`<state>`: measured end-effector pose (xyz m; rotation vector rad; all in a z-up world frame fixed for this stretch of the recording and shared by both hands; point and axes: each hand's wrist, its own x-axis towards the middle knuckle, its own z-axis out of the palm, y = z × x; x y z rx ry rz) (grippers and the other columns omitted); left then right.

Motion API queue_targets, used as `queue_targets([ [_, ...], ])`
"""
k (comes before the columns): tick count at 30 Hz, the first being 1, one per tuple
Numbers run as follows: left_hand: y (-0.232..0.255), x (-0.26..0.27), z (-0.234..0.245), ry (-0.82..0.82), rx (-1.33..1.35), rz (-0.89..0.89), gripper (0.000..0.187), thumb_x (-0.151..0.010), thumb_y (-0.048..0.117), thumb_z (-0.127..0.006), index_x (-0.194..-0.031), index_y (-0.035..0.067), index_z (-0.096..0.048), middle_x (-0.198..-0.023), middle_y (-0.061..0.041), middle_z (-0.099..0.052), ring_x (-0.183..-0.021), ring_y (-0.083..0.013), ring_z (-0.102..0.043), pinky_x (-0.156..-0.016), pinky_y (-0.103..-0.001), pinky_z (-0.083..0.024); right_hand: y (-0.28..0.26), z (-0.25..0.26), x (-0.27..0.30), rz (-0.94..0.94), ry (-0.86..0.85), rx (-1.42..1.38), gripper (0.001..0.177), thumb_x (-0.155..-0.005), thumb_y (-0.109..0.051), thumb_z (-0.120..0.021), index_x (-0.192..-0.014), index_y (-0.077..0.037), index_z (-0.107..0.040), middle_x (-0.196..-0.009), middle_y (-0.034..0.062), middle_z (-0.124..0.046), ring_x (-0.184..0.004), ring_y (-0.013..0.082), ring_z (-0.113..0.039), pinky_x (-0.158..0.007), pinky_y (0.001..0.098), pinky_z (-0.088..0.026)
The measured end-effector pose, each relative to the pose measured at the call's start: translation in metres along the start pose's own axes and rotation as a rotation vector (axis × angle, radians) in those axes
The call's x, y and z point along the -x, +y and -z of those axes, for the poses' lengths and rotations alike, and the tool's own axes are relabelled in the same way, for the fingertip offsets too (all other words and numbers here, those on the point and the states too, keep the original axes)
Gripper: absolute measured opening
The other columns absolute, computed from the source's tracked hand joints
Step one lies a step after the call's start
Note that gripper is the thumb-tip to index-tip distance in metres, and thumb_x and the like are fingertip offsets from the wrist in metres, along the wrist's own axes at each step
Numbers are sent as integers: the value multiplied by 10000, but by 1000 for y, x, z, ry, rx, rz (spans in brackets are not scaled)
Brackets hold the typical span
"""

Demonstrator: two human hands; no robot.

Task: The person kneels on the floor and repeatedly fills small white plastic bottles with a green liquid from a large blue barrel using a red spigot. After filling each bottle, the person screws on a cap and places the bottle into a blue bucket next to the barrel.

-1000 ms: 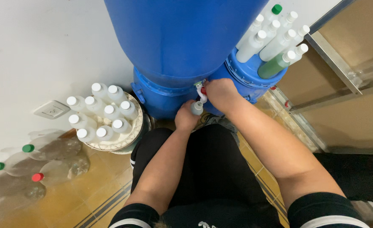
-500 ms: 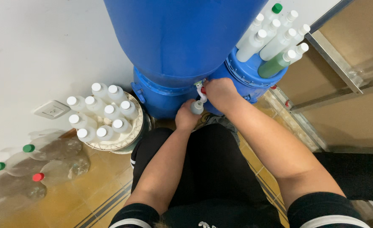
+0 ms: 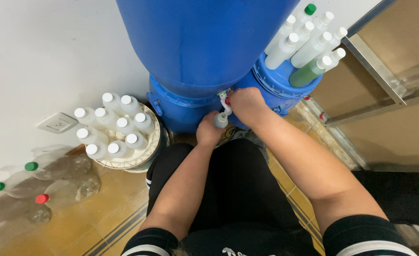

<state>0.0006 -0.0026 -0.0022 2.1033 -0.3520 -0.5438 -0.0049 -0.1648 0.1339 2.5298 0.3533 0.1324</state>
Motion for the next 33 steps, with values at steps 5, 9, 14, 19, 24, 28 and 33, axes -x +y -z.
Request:
queue_targets([
  [5, -6, -3, -3, 4, -3, -3, 780, -840, 219, -945, -1546, 206, -613, -1458, -93, -675, -1421, -312, -623, -1236, -494, -490, 1, -3, 1, -9, 5, -1, 339, -1047, -58, -577, -737, -185, -632, -536, -51, -487, -473, 138, -487, -477, 294, -362],
  [9, -10, -7, -8, 16, -2, -4, 777, -820, 211, -955, -1524, 211, -628, -1428, -99, -686, -1405, -328, -634, -1224, -508, -502, -3, -7, 1, -29, 5, -38, 263, -1004, -64, -603, -787, -187, -689, -585, -60, -583, -521, 156, -594, -477, 328, -411],
  [14, -6, -3, -3, 21, -1, -5, 771, -815, 219, -963, -1514, 219, -637, -1412, -82, -692, -1394, -311, -644, -1224, -492, -502, 0, -1, 0, -15, 23, -33, 290, -1020, -58, -600, -772, -175, -695, -579, -42, -594, -520, 164, -591, -493, 320, -433],
  [19, -13, -4, -8, 35, 26, -38, 773, -811, 205, -964, -1513, 211, -639, -1422, -91, -692, -1395, -319, -642, -1223, -494, -504, -1, -6, 0, -21, 15, -60, 356, -1054, -63, -547, -744, -162, -693, -574, -12, -601, -526, 196, -594, -494, 348, -446],
  [24, -23, -13, -17, 41, 39, -54, 788, -818, 202, -966, -1532, 206, -634, -1437, -87, -697, -1394, -306, -642, -1222, -497, -506, -1, -1, 0, -33, 43, -103, 376, -1044, -60, -572, -723, -190, -717, -577, -19, -648, -557, 194, -653, -519, 365, -477],
  [28, -22, -15, -17, 44, 12, -92, 785, -815, 227, -962, -1526, 206, -631, -1430, -96, -696, -1389, -333, -644, -1207, -519, -525, -5, -22, -3, -76, 85, -111, 409, -1059, -63, -551, -714, -202, -719, -572, -30, -642, -524, 189, -636, -493, 368, -457],
  [33, -24, -11, -15, 78, 47, -84, 797, -766, 246, -980, -1496, 219, -663, -1422, -89, -706, -1397, -336, -642, -1223, -515, -512, -11, -26, -8, -80, -5, -203, 345, -944, -9, -583, -685, -191, -721, -590, -11, -654, -552, 255, -646, -504, 392, -455],
])
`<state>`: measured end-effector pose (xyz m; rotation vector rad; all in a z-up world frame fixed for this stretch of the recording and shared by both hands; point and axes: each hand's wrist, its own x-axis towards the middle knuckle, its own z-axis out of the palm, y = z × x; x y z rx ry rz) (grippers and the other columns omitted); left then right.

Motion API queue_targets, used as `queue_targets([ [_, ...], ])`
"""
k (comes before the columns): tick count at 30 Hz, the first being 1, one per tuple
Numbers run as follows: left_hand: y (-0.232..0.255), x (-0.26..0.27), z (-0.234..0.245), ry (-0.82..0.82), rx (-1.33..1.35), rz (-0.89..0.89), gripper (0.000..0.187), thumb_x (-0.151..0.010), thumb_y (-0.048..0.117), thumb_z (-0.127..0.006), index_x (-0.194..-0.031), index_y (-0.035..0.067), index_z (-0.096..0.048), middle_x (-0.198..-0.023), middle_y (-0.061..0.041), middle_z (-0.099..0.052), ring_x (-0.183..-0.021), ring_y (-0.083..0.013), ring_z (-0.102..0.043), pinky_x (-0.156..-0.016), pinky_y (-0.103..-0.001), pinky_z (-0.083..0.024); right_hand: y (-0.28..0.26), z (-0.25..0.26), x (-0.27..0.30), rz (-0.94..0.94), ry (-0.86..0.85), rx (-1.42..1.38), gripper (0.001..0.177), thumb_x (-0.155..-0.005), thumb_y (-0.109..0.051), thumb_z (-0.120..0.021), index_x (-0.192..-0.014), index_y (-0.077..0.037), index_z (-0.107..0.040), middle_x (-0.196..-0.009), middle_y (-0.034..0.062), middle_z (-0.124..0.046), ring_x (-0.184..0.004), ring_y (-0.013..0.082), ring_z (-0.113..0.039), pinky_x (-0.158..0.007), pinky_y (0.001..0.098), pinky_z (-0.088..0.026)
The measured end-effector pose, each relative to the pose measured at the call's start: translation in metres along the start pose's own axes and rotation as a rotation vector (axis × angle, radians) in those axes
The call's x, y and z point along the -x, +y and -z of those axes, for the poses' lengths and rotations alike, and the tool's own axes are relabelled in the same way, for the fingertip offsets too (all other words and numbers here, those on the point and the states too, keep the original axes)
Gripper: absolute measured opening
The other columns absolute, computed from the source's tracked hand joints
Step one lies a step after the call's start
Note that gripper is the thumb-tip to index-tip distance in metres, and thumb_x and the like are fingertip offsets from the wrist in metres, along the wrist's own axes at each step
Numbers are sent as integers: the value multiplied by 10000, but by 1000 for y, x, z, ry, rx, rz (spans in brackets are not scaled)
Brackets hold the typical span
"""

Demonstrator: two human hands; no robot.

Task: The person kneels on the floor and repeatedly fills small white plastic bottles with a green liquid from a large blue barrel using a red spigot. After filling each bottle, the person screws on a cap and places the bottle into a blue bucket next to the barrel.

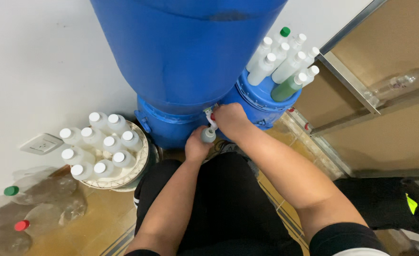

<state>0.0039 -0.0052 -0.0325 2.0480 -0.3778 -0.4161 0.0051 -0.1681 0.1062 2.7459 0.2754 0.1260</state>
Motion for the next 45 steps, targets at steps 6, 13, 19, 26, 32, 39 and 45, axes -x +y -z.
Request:
queue_targets([
  [6, 2, 0, 2, 20, 33, -22, 766, -796, 201, -968, -1500, 183, -668, -1403, -107, -719, -1387, -336, -650, -1227, -512, -502, -7, 6, 5, -54, 29, 14, 260, -921, -29, -608, -783, -179, -770, -639, -8, -688, -610, 256, -707, -519, 432, -483],
  [13, -4, -2, 1, -1, 10, -23, 823, -757, 220, -989, -1509, 210, -656, -1443, -92, -698, -1408, -335, -635, -1218, -513, -505, -13, -7, -8, -100, -105, -29, 200, -895, -52, -622, -860, -164, -784, -712, 2, -713, -670, 281, -714, -571, 459, -468],
  [19, 1, 2, 2, -10, 24, -1, 795, -796, 206, -972, -1524, 202, -652, -1460, -65, -692, -1426, -291, -624, -1247, -474, -477, -16, 9, 1, -103, -99, 2, 205, -890, -39, -634, -851, -169, -788, -698, 16, -703, -661, 280, -703, -565, 445, -441],
  [26, -2, -3, 2, -18, 26, -6, 790, -804, 226, -972, -1524, 212, -647, -1453, -64, -689, -1430, -295, -613, -1240, -477, -482, -15, 4, -6, -102, -115, 0, 199, -911, -43, -630, -911, -145, -801, -753, 25, -737, -709, 285, -727, -596, 457, -460],
  [32, -1, -2, 2, -6, 16, -15, 777, -803, 231, -970, -1512, 219, -654, -1435, -44, -695, -1419, -272, -623, -1236, -457, -483, -19, 5, -9, -130, -185, 7, 206, -923, -56, -610, -956, -143, -794, -795, 8, -741, -745, 271, -732, -637, 474, -470],
  [39, 15, 9, 7, 1, 26, -37, 746, -792, 238, -952, -1480, 225, -664, -1408, -52, -699, -1399, -313, -639, -1209, -487, -512, -31, 24, -14, -125, -320, 145, 143, -943, -75, -640, -901, -145, -758, -745, 6, -714, -707, 246, -680, -692, 447, -490],
  [45, 11, 3, 1, -33, 52, -15, 770, -815, 216, -938, -1519, 232, -628, -1454, -50, -670, -1432, -301, -613, -1239, -471, -482, -30, 10, -11, -102, -202, 118, 141, -884, -50, -664, -918, -151, -757, -753, 0, -695, -740, 241, -687, -665, 445, -456],
])
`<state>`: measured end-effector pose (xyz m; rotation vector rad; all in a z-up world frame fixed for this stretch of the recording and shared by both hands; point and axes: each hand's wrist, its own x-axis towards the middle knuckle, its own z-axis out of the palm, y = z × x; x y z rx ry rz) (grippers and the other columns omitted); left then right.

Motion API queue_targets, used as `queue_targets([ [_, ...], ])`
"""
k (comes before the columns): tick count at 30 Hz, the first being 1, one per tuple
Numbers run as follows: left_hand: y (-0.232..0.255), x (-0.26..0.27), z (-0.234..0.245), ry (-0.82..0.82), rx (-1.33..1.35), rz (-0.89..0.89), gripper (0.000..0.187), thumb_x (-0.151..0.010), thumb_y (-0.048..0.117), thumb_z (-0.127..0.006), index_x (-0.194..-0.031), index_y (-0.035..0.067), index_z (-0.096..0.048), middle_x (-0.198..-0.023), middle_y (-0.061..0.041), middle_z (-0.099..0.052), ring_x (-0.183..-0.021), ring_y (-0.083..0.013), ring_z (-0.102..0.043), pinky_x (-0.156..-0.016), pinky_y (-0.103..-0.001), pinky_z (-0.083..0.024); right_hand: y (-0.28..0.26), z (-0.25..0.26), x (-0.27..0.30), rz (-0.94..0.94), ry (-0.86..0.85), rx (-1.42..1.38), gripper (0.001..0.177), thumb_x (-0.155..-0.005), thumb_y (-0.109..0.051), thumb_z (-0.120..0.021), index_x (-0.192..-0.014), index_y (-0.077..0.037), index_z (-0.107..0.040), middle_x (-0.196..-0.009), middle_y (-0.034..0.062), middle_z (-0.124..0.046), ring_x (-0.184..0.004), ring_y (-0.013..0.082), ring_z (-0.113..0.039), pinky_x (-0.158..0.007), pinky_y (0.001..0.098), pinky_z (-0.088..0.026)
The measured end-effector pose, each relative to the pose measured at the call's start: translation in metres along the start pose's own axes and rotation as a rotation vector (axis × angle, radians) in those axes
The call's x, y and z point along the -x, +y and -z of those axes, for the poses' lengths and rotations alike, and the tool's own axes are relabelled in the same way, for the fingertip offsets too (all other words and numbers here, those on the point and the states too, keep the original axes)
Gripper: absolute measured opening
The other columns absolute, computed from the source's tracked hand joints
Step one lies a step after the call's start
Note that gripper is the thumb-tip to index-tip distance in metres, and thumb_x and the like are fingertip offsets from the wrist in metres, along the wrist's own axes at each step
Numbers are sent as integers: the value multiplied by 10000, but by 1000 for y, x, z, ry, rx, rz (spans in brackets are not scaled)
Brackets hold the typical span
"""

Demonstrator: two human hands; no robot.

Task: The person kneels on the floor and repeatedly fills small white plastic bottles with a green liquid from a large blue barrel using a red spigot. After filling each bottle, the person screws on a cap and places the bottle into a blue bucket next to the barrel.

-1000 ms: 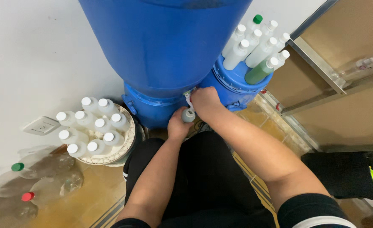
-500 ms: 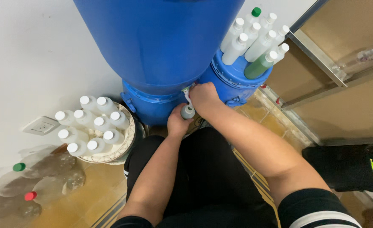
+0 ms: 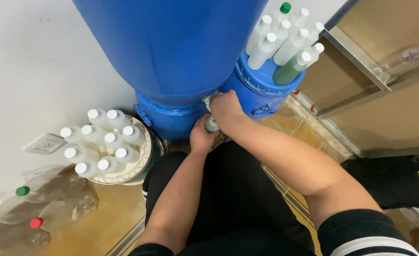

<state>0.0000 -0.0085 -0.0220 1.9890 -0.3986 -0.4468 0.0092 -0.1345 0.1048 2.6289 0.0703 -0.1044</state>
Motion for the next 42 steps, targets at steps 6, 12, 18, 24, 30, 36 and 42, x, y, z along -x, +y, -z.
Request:
queue_targets([
  [6, -3, -1, -1, 6, -15, 22, 776, -817, 242, -943, -1524, 246, -625, -1456, -49, -668, -1439, -300, -608, -1245, -475, -476, 7, 30, 8, 55, -30, 99, 135, -915, -52, -680, -863, -167, -728, -686, -11, -645, -650, 207, -615, -618, 384, -407],
  [12, 2, 1, 5, 11, -5, 7, 749, -838, 200, -936, -1524, 210, -633, -1461, -60, -670, -1444, -303, -601, -1248, -474, -458, 10, 14, 8, 70, 112, 126, 118, -867, -85, -720, -837, -200, -721, -668, -50, -619, -637, 179, -627, -590, 371, -392],
  [18, -2, -2, 3, 19, -33, -5, 779, -809, 216, -953, -1516, 222, -626, -1458, -56, -675, -1444, -298, -602, -1249, -471, -471, 17, 19, 12, 116, 236, 175, 161, -812, -64, -732, -761, -198, -658, -607, -31, -535, -566, 183, -566, -568, 362, -351],
  [24, -1, -1, 3, 18, 0, -3, 770, -822, 220, -954, -1523, 213, -634, -1476, -60, -672, -1445, -297, -600, -1247, -473, -470, 30, 7, 12, 186, 334, 52, 129, -761, -72, -730, -822, -185, -718, -668, -16, -620, -618, 227, -639, -573, 412, -419],
  [30, 6, 1, 6, 25, -10, 18, 777, -840, 217, -952, -1542, 214, -620, -1484, -56, -668, -1441, -284, -606, -1249, -483, -467, 42, -10, 11, 277, 426, 16, 140, -805, -37, -718, -825, -176, -724, -673, 26, -633, -566, 258, -636, -522, 425, -426],
  [36, 8, 3, 10, 10, 9, 17, 765, -855, 227, -945, -1544, 197, -616, -1489, -76, -663, -1450, -309, -595, -1253, -509, -461, 79, 36, 12, 571, 652, 82, 153, -774, -126, -759, -820, -231, -658, -708, -25, -609, -530, 197, -631, -564, 387, -492],
  [42, 9, 1, 12, -4, 21, 16, 788, -848, 246, -948, -1557, 185, -610, -1499, -89, -659, -1460, -316, -589, -1258, -514, -459, 95, 47, 13, 640, 808, 135, 144, -926, -150, -732, -875, -228, -622, -824, -22, -589, -643, 194, -627, -674, 356, -504],
])
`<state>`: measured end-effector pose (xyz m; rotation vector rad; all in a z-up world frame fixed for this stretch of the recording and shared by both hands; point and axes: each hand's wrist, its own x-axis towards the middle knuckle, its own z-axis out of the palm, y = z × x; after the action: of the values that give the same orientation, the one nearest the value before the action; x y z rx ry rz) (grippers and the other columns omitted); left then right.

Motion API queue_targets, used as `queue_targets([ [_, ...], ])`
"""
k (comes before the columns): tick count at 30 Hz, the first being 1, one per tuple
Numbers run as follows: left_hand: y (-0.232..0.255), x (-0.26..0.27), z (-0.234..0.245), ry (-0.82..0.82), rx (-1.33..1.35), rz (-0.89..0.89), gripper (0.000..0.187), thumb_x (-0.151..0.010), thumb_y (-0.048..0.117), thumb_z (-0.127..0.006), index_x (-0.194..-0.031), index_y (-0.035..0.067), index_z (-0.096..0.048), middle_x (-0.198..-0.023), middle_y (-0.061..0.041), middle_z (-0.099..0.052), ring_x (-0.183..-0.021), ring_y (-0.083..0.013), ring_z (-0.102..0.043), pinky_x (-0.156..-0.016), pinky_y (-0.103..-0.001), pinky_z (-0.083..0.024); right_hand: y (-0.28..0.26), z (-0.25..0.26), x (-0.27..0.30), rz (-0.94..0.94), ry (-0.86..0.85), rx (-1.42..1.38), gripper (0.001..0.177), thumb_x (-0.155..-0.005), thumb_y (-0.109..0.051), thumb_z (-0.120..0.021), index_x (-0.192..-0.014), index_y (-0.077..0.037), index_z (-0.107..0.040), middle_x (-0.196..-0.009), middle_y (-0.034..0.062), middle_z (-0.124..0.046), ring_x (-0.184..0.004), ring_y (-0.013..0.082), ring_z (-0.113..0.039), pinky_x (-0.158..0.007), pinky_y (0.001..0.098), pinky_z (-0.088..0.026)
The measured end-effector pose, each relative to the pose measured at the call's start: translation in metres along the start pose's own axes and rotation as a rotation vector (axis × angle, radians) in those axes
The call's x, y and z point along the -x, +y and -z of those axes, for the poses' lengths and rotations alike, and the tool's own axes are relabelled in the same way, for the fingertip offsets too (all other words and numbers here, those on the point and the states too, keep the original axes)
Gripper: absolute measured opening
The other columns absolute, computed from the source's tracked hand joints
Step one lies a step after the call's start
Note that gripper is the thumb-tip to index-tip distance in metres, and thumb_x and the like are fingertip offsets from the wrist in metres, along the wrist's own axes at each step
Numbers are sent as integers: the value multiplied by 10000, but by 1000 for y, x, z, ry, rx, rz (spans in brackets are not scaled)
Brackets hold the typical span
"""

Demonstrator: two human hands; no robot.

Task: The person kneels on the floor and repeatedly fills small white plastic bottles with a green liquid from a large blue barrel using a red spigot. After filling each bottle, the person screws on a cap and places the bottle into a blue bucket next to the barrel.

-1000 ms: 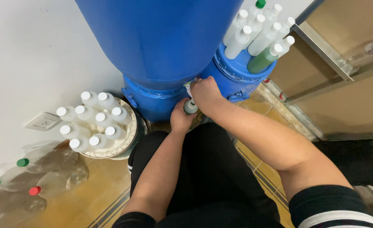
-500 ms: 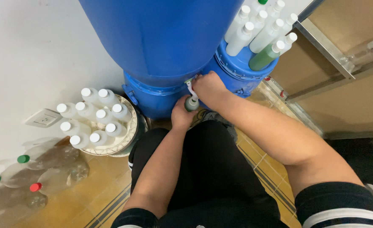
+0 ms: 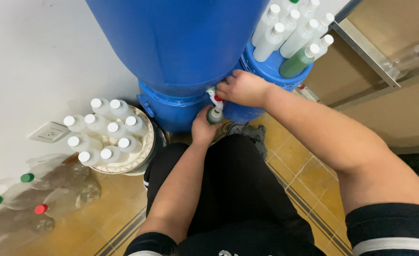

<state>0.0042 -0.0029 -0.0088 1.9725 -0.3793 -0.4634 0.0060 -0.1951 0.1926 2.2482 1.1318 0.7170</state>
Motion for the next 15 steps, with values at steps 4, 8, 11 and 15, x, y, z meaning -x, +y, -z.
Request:
queue_targets([
  [4, -5, 3, 7, 5, -31, -24, 767, -849, 237, -949, -1542, 183, -623, -1466, -87, -682, -1439, -308, -608, -1244, -510, -473, -20, 6, 9, -81, 54, -35, 111, -999, -170, -699, -905, -203, -650, -880, 6, -594, -674, 217, -606, -680, 371, -477],
  [8, -17, 9, 24, -14, -124, -111, 752, -720, 344, -982, -1418, 277, -710, -1351, -24, -744, -1344, -299, -677, -1195, -508, -504, -73, 29, 23, -503, -25, -307, 290, -1065, -407, -711, -1139, -131, -659, -1064, 51, -614, -872, 232, -651, -783, 376, -500],
  [11, 1, 35, 45, -43, -147, -228, 759, -663, 425, -989, -1373, 336, -737, -1317, 32, -766, -1319, -271, -697, -1223, -517, -448, -134, 32, 35, -760, -19, -547, 528, -1016, -563, -746, -1271, -110, -650, -1163, 83, -663, -1009, 293, -699, -840, 427, -521],
  [15, 38, 73, 60, -91, -62, -330, 720, -661, 447, -941, -1348, 348, -753, -1303, 57, -777, -1266, -264, -704, -1203, -487, -482, -164, 63, 19, -836, 60, -594, 738, -972, -683, -720, -1355, -69, -577, -1164, 119, -627, -1018, 328, -648, -877, 477, -493],
])
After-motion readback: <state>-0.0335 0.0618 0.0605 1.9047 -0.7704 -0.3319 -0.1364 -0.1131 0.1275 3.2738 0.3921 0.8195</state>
